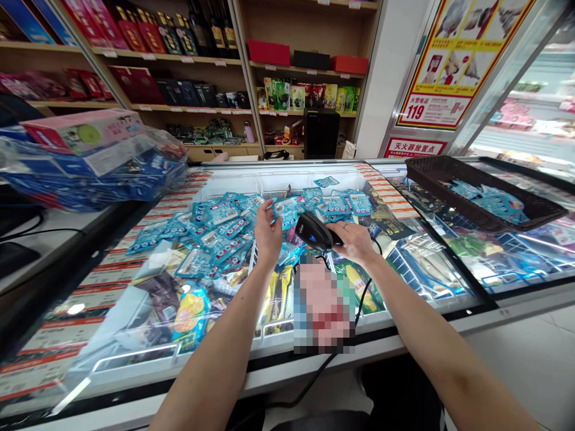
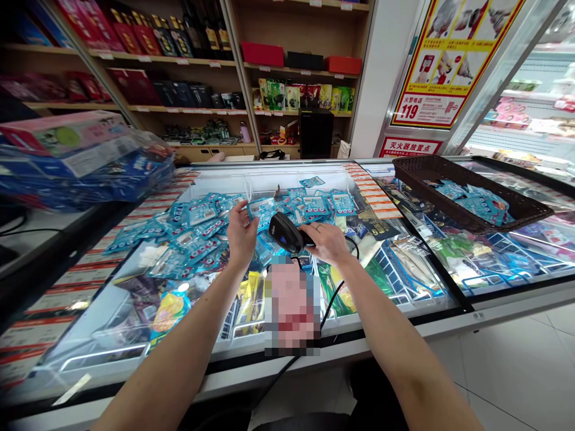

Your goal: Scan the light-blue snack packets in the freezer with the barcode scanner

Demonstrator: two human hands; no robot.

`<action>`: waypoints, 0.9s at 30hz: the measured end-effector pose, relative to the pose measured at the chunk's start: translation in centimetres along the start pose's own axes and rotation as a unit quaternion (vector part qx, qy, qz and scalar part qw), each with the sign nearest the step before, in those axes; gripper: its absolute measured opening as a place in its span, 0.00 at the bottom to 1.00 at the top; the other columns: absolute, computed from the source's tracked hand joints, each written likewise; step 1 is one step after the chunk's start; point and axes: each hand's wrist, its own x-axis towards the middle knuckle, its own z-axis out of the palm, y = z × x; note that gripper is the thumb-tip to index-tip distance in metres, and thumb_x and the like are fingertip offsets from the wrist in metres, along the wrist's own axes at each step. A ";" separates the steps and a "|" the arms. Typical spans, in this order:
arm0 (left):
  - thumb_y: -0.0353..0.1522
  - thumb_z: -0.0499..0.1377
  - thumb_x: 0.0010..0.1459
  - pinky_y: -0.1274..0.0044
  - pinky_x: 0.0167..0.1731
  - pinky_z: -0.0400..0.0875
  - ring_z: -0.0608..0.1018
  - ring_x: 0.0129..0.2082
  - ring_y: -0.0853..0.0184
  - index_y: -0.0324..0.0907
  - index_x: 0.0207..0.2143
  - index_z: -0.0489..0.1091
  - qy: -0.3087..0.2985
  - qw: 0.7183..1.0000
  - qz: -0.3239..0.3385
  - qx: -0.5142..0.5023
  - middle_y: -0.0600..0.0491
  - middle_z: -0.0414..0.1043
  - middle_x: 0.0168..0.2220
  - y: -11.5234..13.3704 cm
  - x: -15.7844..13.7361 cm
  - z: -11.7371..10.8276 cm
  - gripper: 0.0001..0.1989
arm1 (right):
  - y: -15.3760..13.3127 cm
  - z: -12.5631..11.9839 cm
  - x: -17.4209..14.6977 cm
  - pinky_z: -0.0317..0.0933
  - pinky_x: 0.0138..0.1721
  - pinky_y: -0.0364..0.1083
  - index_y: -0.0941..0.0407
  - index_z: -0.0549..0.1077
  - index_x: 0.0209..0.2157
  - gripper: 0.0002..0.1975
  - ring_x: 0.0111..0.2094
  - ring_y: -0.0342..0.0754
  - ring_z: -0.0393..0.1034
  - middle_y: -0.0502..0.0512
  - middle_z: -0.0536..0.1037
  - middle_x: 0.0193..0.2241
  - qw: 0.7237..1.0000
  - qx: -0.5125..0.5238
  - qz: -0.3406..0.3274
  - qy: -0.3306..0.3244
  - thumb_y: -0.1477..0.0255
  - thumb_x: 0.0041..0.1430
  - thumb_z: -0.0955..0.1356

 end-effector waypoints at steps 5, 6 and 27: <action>0.32 0.54 0.55 0.76 0.40 0.70 0.72 0.45 0.66 0.44 0.55 0.55 -0.004 1.000 0.002 -0.003 0.47 0.67 0.45 -0.2 0.0 0.1 0.24 | 0.0 -0.1 0.0 0.54 0.34 0.44 0.56 0.69 0.47 0.17 0.33 0.47 0.67 0.55 0.75 0.34 1.000 -0.003 -0.001 0.008 0.65 0.57 0.64; 0.32 0.54 0.55 0.75 0.40 0.70 0.72 0.45 0.66 0.44 0.55 0.55 -0.004 1.000 0.003 -0.001 0.47 0.67 0.45 -0.2 0.0 0.1 0.24 | 0.0 -0.1 0.0 0.54 0.34 0.44 0.56 0.68 0.47 0.17 0.33 0.47 0.67 0.54 0.75 0.34 1.000 -0.006 0.000 0.012 0.65 0.57 0.64; 0.31 0.52 0.55 0.62 0.58 0.50 0.56 0.60 0.59 0.40 0.51 0.61 0.171 0.951 0.046 0.254 0.42 0.54 0.59 -0.4 2.0 -5.7 0.20 | 0.7 -0.1 -0.2 0.54 0.33 0.43 0.53 0.69 0.48 0.17 0.34 0.48 0.69 0.53 0.76 0.35 0.985 -0.068 0.157 0.036 0.66 0.56 0.64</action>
